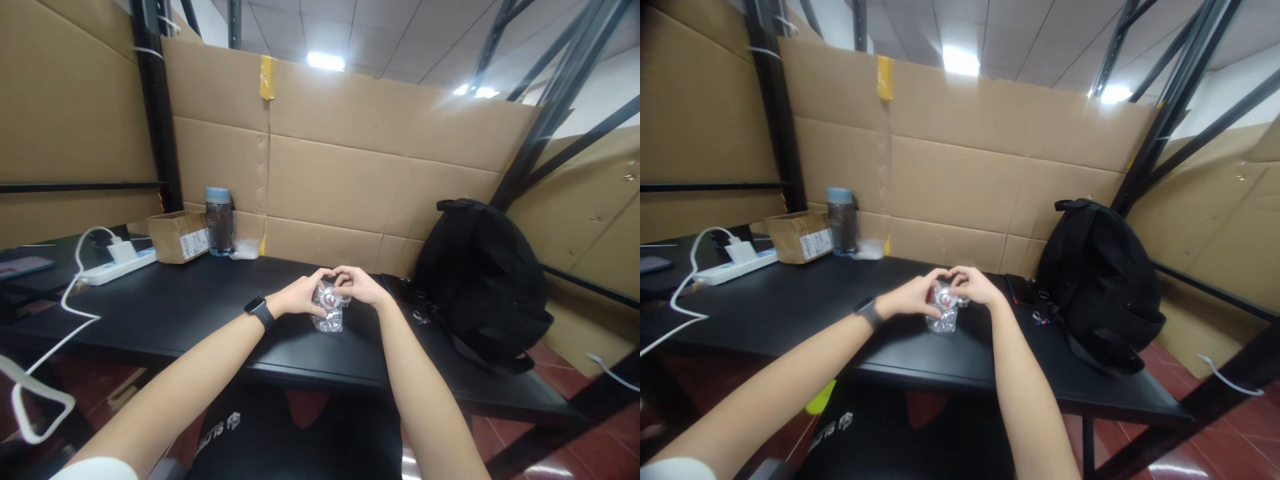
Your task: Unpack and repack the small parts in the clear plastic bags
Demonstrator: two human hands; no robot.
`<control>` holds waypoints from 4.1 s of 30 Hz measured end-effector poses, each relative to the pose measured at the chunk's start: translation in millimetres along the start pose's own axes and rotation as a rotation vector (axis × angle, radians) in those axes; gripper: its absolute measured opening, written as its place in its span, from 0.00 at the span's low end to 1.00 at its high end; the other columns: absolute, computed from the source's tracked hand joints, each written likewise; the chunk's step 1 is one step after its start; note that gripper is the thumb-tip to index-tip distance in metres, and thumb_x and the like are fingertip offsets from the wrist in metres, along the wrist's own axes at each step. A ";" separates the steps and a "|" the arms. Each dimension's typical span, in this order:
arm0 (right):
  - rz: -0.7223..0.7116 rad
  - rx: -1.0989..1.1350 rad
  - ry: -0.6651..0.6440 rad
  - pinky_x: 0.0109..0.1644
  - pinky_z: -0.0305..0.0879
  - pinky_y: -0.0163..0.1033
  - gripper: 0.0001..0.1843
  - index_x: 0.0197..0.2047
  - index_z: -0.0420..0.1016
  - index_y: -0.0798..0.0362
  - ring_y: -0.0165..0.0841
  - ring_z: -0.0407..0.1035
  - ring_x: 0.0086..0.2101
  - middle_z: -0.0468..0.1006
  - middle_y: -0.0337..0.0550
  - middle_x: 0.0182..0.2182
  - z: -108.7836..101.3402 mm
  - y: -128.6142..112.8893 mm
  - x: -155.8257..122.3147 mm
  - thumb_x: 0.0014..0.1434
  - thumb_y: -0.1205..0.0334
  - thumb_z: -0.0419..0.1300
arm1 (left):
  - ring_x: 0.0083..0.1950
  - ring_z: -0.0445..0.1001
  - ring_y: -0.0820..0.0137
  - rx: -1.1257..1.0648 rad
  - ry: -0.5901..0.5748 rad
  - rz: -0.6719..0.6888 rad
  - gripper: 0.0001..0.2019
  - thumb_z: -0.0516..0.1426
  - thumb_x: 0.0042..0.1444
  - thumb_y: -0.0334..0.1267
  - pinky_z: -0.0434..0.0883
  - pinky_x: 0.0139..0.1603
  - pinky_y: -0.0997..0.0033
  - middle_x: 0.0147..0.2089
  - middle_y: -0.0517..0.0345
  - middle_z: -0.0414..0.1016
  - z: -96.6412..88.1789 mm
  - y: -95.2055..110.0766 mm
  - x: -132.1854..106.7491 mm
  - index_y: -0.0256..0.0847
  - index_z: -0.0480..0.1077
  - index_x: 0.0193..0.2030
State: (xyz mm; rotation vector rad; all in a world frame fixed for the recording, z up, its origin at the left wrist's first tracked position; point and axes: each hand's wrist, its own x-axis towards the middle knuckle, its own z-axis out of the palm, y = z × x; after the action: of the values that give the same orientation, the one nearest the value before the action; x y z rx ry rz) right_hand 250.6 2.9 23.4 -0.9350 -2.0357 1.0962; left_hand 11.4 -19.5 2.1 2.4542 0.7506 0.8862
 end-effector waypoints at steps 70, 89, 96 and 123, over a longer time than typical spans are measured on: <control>-0.060 0.103 0.422 0.35 0.74 0.42 0.44 0.69 0.65 0.55 0.36 0.78 0.30 0.83 0.50 0.41 17.1 8.7 16.5 0.50 0.62 0.71 | 0.57 0.71 0.55 0.438 0.320 0.134 0.19 0.62 0.58 0.42 0.62 0.57 0.57 0.56 0.48 0.75 -5.7 10.5 2.2 0.43 0.71 0.56; 0.012 0.001 0.316 0.19 0.67 0.28 0.23 0.57 0.72 0.47 0.29 0.78 0.28 0.72 0.53 0.61 21.5 5.9 12.9 0.58 0.60 0.66 | 0.53 0.74 0.56 0.914 0.602 -0.533 0.18 0.51 0.63 0.33 0.60 0.52 0.57 0.55 0.47 0.79 -122.1 -149.5 -52.7 0.41 0.79 0.53; 0.077 0.113 0.190 0.22 0.68 0.28 0.18 0.54 0.75 0.51 0.32 0.80 0.31 0.74 0.54 0.56 21.7 -2.7 8.1 0.60 0.63 0.66 | 0.62 0.71 0.49 0.786 0.358 -0.827 0.23 0.55 0.54 0.34 0.58 0.59 0.51 0.60 0.45 0.77 -118.5 -177.5 -56.5 0.45 0.78 0.56; 0.042 -0.196 -0.002 0.30 0.69 0.33 0.19 0.49 0.81 0.53 0.33 0.76 0.34 0.82 0.47 0.41 15.0 -13.7 0.8 0.52 0.61 0.70 | 0.68 0.65 0.49 0.776 0.287 -0.770 0.27 0.53 0.57 0.39 0.61 0.63 0.43 0.68 0.46 0.69 -106.7 -177.2 -58.8 0.46 0.69 0.64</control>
State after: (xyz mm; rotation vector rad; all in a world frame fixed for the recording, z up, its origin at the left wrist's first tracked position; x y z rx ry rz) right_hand 234.5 -8.2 28.7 -1.0778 -2.1629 0.9307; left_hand -160.0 101.5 -45.8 2.2384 2.2858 0.6995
